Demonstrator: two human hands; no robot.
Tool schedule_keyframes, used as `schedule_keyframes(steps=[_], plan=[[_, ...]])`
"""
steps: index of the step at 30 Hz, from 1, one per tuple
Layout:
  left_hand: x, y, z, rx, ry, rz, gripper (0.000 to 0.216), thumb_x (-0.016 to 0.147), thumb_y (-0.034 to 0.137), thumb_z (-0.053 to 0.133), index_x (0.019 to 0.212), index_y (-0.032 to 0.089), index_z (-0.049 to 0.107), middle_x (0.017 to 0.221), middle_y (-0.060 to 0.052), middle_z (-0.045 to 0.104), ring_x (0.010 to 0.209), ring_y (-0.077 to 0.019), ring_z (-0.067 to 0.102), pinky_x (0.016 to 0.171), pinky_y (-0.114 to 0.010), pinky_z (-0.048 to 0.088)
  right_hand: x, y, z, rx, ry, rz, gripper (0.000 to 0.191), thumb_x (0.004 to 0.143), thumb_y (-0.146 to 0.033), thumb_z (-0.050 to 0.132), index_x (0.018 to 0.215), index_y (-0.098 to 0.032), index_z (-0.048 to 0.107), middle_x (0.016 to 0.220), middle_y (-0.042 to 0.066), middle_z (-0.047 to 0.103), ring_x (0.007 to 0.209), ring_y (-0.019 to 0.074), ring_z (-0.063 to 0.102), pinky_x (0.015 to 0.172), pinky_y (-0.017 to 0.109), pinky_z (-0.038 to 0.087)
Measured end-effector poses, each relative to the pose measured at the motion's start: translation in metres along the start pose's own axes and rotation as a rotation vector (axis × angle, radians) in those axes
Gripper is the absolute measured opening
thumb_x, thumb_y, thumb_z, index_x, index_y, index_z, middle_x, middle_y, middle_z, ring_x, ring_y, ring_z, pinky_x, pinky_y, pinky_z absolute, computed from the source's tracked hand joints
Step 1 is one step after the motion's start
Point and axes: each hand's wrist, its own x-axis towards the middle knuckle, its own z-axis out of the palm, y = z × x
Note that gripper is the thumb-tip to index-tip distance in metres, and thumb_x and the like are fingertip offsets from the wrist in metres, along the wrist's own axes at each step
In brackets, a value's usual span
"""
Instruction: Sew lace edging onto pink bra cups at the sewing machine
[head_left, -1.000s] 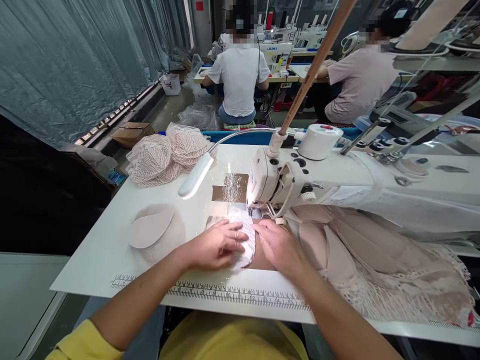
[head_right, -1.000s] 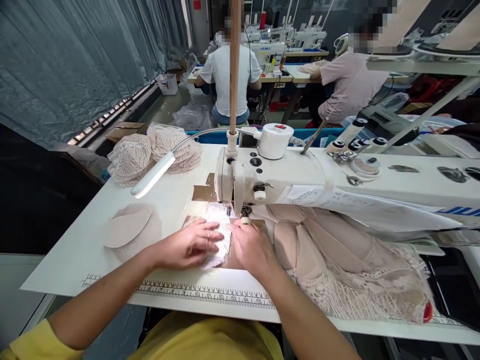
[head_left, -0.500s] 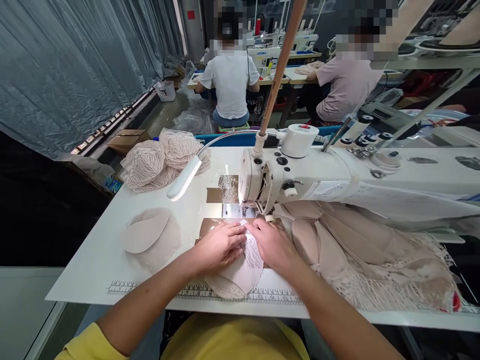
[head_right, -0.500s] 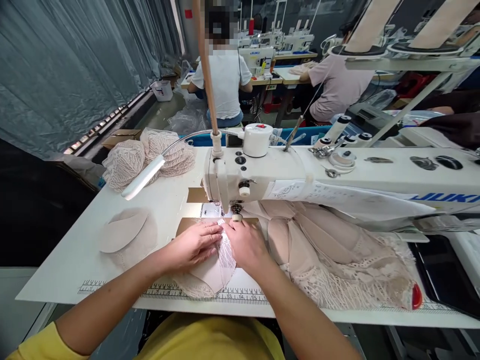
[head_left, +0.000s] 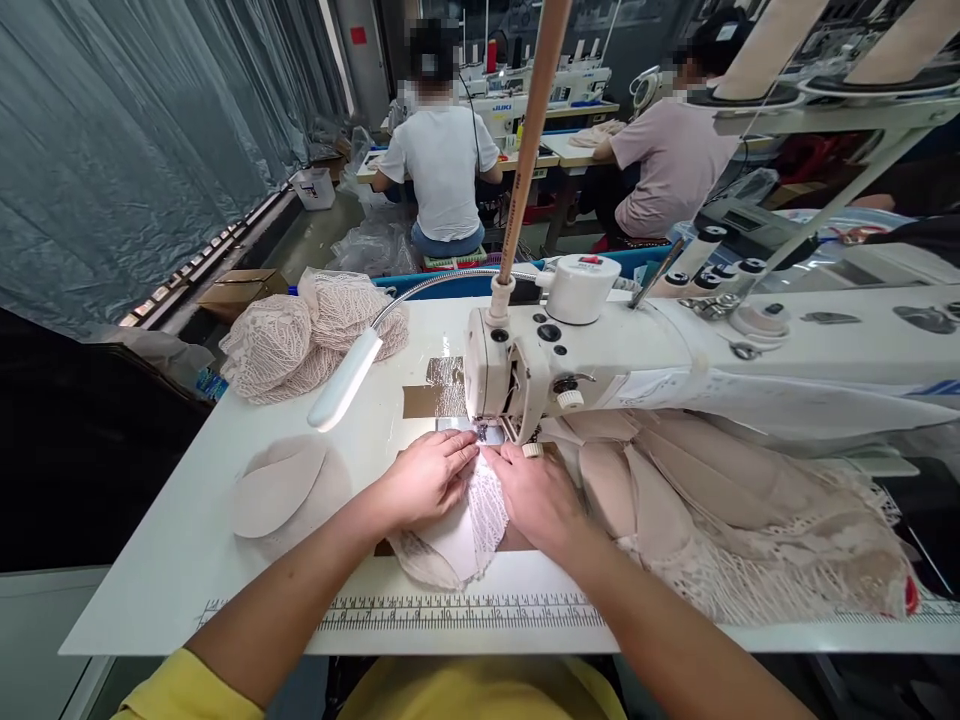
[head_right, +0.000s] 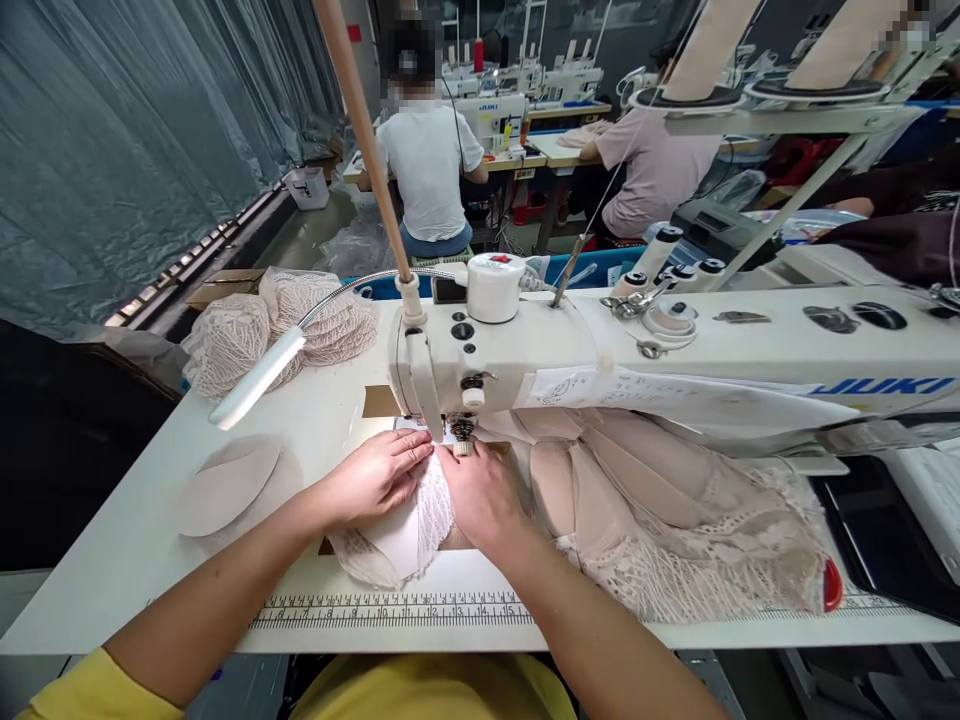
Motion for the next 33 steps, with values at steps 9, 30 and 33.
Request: schedule_keyframes(steps=[9, 30, 33], plan=[[0.002, -0.013, -0.008, 0.033, -0.127, 0.0, 0.052, 0.081, 0.012, 0.047, 0.132, 0.015, 0.051, 0.142, -0.012, 0.048, 0.13, -0.0282, 0.044, 0.109, -0.049, 0.035, -0.003, 0.004, 0.003, 0.062, 0.047, -0.061, 0.037, 0.091, -0.015, 0.042, 0.12, -0.022, 0.064, 0.091, 0.007, 0.065, 0.078, 0.0177, 0.057, 0.064, 0.028, 0.036], [-0.029, 0.028, 0.004, 0.022, 0.082, 0.03, 0.025, 0.094, 0.016, 0.041, 0.108, 0.014, 0.061, 0.117, -0.012, 0.062, 0.11, -0.0245, 0.053, 0.094, -0.042, 0.037, -0.036, 0.013, -0.011, 0.137, -0.066, -0.229, 0.035, 0.086, -0.004, 0.044, 0.109, -0.019, 0.066, 0.085, 0.005, 0.059, 0.078, 0.017, 0.05, 0.068, 0.027, 0.035], [-0.029, 0.026, 0.005, 0.021, 0.097, 0.032, 0.025, 0.093, 0.016, 0.042, 0.109, 0.015, 0.061, 0.117, -0.011, 0.062, 0.109, -0.0234, 0.054, 0.093, -0.041, 0.037, -0.037, 0.011, -0.003, 0.062, -0.04, -0.238, 0.04, 0.081, 0.0, 0.046, 0.11, -0.02, 0.065, 0.084, 0.004, 0.058, 0.075, 0.0172, 0.048, 0.066, 0.028, 0.033]])
